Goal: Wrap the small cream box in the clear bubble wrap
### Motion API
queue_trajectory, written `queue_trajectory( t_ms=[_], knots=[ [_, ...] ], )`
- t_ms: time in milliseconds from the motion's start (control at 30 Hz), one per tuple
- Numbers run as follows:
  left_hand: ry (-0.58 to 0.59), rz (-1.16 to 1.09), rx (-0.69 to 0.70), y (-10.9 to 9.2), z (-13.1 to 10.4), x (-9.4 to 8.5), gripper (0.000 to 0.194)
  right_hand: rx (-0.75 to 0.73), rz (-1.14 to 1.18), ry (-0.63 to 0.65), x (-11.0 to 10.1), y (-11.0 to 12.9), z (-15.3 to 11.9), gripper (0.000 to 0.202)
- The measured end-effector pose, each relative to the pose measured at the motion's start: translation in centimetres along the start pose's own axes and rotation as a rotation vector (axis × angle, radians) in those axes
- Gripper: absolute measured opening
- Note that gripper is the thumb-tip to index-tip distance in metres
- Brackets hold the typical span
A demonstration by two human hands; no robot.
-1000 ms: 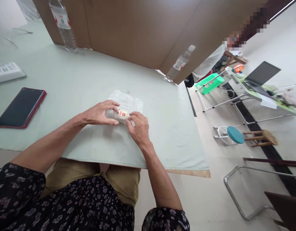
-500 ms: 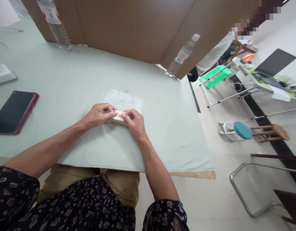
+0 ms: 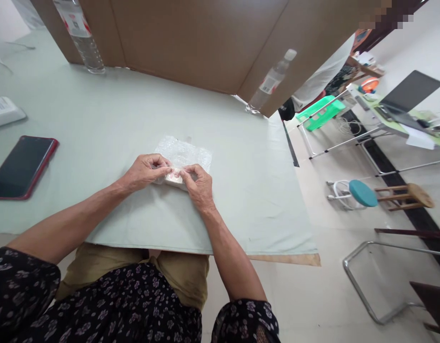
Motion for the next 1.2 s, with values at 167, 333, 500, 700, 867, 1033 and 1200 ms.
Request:
queue_trajectory(
  t_ms=[167,333,500,700,867,1033,1200],
  knots=[
    [0.02,0.003,-0.02,0.1,0.1,0.0,0.025,0.001,-0.025,0.02,0.0,-0.3,0.4,0.017],
    [0.032,-0.019,-0.055,0.3,0.1,0.1,0.026,-0.228,-0.382,-0.189,-2.1,2.1,0.0,0.012],
    [0.032,-0.03,-0.069,0.7,0.2,0.4,0.025,-0.634,-0.731,-0.218,0.1,6.0,-3.0,0.011],
    [0.188,0.056,-0.107,0.1,0.1,-0.7,0.027,-0.644,-0.865,0.004,3.3,5.2,-3.5,0.019],
    [0.161,0.174,-0.197,0.5,0.1,-2.4,0.03,-0.599,-0.947,0.051,3.6,4.7,-3.3,0.026],
    [0.106,0.456,-0.18,1.0,0.4,-2.2,0.026,-0.605,-0.994,0.054,3.9,4.5,-3.4,0.027],
    [0.059,0.784,-0.243,0.3,-0.1,-3.5,0.048,-0.623,-1.004,0.043,4.0,4.6,-3.4,0.027]
  ],
)
Point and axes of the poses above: each hand's wrist, its own z-axis towards the middle knuckle, its own x-axis out of the palm, y = z × x, the point moved 8 cm from there along z, towards the middle knuckle, and after that the axes turned 2 degrees about x, right-handed, at the moved point
